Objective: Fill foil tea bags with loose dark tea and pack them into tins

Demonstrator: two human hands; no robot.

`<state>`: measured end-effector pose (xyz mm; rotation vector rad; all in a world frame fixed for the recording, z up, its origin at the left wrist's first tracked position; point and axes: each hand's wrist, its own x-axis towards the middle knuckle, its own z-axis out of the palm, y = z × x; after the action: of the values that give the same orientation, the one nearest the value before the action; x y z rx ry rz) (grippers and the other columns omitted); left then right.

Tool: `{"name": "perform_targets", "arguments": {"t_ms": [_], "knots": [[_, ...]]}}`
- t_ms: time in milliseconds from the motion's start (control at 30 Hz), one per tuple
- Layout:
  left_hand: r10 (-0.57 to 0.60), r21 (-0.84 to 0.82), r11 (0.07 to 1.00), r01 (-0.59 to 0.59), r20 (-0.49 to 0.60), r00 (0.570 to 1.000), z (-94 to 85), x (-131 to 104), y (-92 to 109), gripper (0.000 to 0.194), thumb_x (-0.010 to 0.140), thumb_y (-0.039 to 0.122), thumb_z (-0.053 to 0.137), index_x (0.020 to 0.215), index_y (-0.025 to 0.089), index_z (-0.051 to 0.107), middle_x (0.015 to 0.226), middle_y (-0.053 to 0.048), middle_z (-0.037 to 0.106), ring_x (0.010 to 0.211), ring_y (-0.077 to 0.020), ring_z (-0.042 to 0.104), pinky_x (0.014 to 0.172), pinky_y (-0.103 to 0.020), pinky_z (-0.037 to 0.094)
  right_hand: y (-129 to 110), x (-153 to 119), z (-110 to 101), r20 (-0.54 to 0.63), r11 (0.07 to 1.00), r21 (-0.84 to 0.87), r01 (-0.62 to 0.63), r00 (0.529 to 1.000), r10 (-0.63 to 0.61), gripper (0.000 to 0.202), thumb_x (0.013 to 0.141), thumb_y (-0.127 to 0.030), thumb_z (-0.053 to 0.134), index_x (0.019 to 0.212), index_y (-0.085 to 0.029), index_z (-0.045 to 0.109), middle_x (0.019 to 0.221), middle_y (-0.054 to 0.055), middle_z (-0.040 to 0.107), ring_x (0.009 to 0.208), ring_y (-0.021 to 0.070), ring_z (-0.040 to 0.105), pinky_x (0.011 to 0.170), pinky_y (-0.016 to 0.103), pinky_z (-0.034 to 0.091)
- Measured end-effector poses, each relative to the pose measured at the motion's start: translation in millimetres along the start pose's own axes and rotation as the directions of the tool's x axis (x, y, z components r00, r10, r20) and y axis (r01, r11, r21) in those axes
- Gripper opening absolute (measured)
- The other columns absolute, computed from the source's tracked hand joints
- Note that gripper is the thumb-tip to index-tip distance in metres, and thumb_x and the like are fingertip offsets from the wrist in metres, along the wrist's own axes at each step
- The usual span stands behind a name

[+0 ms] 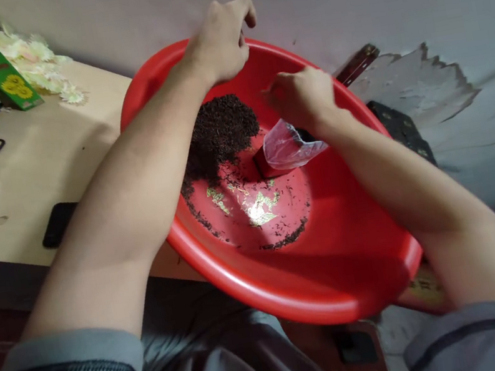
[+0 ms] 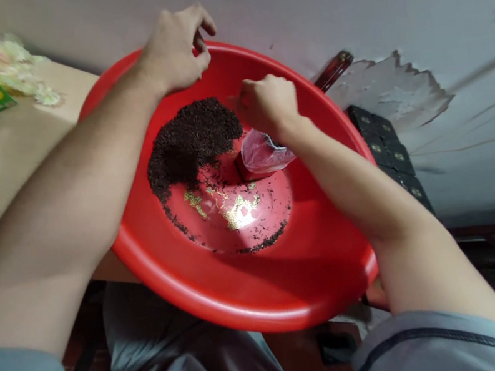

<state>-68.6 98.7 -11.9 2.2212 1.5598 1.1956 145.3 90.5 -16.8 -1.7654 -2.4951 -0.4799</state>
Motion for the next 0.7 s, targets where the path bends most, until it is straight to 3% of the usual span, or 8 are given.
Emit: {"name": "perform_targets", "arguments": {"t_ms": [67, 133, 200, 267, 433, 567, 700], "knots": [[-0.047, 0.016, 0.999, 0.047, 0.021, 0.999, -1.9, -0.9, -0.1, 0.048, 0.098, -0.002, 0.06, 0.139, 0.02, 0.073, 0.117, -0.01, 0.081, 0.094, -0.0173, 0.069, 0.087, -0.028, 0.051, 37.6, -3.7, 1.1, 0.054, 0.993, -0.021, -0.117, 0.992, 0.118, 0.044, 0.113, -0.04, 0.058, 0.143, -0.013, 0.074, 0.136, 0.027, 0.073, 0.125, 0.034, 0.071, 0.105, 0.051, 0.051], [-0.068, 0.041, 0.997, 0.066, 0.039, 0.997, -2.7, -1.4, -1.0, 0.048, 0.097, 0.0, 0.062, 0.138, 0.021, 0.074, 0.118, -0.008, 0.082, 0.097, -0.0177, 0.069, 0.09, -0.028, 0.051, 70.7, -7.7, 13.5, 0.169, 0.983, 0.007, -0.182, 0.969, 0.178, 0.048, 0.111, -0.036, 0.06, 0.145, -0.002, 0.07, 0.13, 0.034, 0.073, 0.12, 0.0325, 0.074, 0.101, 0.045, 0.054], [-0.06, 0.065, 0.996, 0.057, 0.042, 0.997, -2.7, -1.9, -2.1, 0.047, 0.095, 0.0, 0.062, 0.138, 0.015, 0.074, 0.12, -0.012, 0.082, 0.101, -0.0212, 0.071, 0.092, -0.033, 0.052, 94.2, -12.3, 31.4, 0.276, 0.972, 0.068, -0.224, 0.941, 0.197, 0.039, 0.107, -0.028, 0.064, 0.135, -0.003, 0.076, 0.114, 0.028, 0.079, 0.1, 0.0274, 0.078, 0.09, 0.038, 0.058], [-0.071, 0.072, 0.995, 0.068, 0.039, 0.997, -2.4, -3.0, -3.0, 0.046, 0.095, 0.0, 0.062, 0.137, 0.014, 0.074, 0.119, -0.013, 0.082, 0.099, -0.0221, 0.071, 0.092, -0.035, 0.054, 107.5, -17.2, 48.3, 0.283, 0.954, 0.137, -0.267, 0.933, 0.22, 0.041, 0.1, -0.02, 0.065, 0.138, -0.008, 0.075, 0.114, 0.022, 0.081, 0.094, 0.0267, 0.078, 0.088, 0.038, 0.061], [-0.129, 0.01, 0.992, 0.128, 0.093, 0.987, -5.2, -8.4, -3.7, 0.04, 0.098, 0.009, 0.063, 0.129, 0.034, 0.071, 0.106, 0.003, 0.084, 0.085, -0.0151, 0.066, 0.091, -0.031, 0.056, 111.2, -28.9, 66.6, 0.25, 0.923, 0.26, -0.284, 0.943, 0.22, 0.055, 0.087, -0.009, 0.057, 0.138, -0.014, 0.077, 0.115, 0.015, 0.083, 0.099, 0.027, 0.078, 0.092, 0.038, 0.063], [-0.128, -0.006, 0.992, 0.129, 0.115, 0.985, -6.0, -9.0, -6.2, 0.042, 0.093, 0.009, 0.062, 0.129, 0.029, 0.072, 0.107, 0.001, 0.084, 0.081, -0.015, 0.067, 0.095, -0.033, 0.056, 97.0, -32.1, 69.3, 0.232, 0.881, 0.407, -0.24, 0.96, 0.154, 0.058, 0.087, -0.011, 0.054, 0.141, -0.012, 0.075, 0.108, 0.013, 0.083, 0.095, 0.0241, 0.077, 0.091, 0.036, 0.062], [-0.181, -0.01, 0.983, 0.184, 0.129, 0.975, -2.0, -5.5, -12.9, 0.043, 0.086, 0.013, 0.069, 0.125, 0.029, 0.076, 0.106, 0.001, 0.084, 0.091, -0.019, 0.074, 0.096, -0.034, 0.056, 77.5, -26.8, 65.0, 0.198, 0.86, 0.445, -0.25, 0.964, 0.178, 0.058, 0.091, -0.019, 0.056, 0.146, -0.007, 0.069, 0.12, 0.02, 0.08, 0.108, 0.0297, 0.077, 0.097, 0.043, 0.063]]}}
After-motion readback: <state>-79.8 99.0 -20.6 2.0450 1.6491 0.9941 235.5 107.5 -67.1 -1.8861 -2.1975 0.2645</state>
